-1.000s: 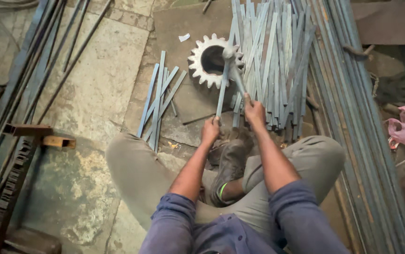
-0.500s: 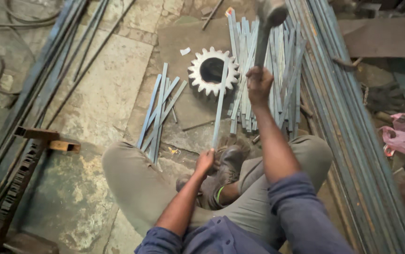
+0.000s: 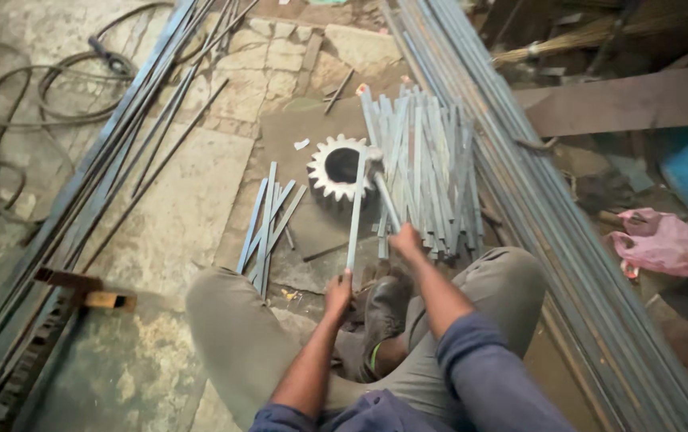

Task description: The person sits on the floor and repeatedly hammers thin metal strips against a large gear-shaped metal object. They pick up strips from a pile, strike them with a hammer, and place them aside.

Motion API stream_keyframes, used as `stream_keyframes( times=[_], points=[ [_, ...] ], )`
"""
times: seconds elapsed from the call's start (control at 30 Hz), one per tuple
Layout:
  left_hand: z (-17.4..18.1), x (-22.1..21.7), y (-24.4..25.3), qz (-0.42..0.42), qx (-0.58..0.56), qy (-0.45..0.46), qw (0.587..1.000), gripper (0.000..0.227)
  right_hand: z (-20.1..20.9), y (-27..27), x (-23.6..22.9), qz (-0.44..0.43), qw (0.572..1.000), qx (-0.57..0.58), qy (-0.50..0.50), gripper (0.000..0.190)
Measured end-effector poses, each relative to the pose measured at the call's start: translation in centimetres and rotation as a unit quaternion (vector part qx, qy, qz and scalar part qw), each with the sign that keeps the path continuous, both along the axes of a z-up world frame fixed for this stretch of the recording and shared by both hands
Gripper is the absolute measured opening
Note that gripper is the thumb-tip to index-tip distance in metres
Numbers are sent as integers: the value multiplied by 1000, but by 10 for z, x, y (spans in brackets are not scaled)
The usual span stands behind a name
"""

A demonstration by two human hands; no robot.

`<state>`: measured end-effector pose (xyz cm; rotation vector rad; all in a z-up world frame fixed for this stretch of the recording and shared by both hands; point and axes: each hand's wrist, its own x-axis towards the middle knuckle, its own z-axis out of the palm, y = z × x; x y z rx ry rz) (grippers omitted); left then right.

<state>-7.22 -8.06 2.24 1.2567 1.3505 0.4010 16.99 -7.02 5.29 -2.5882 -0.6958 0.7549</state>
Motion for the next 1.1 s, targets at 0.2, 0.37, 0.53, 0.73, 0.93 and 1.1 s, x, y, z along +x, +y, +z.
stream_keyframes(
  times=[0.2,0.37,0.53,0.73,0.93,1.1],
  points=[
    [16,26,22,39,34,-12,999,63,-3,-27,-64,-25,987,137,83,41],
    [72,33,32,73,85,9,994,51,20,-23,-68,-51,965,140,215,37],
    [177,48,70,38,259,-156,952,45,31,-2,-61,-60,956,171,231,31],
    [225,33,123,-54,112,-323,938,60,34,-9,-50,-17,955,159,252,28],
    [128,15,99,-111,-105,-289,945,45,24,-29,-31,5,951,149,271,27],
    [24,28,67,34,-76,-111,990,50,6,-46,-23,20,936,174,304,21]
  ],
)
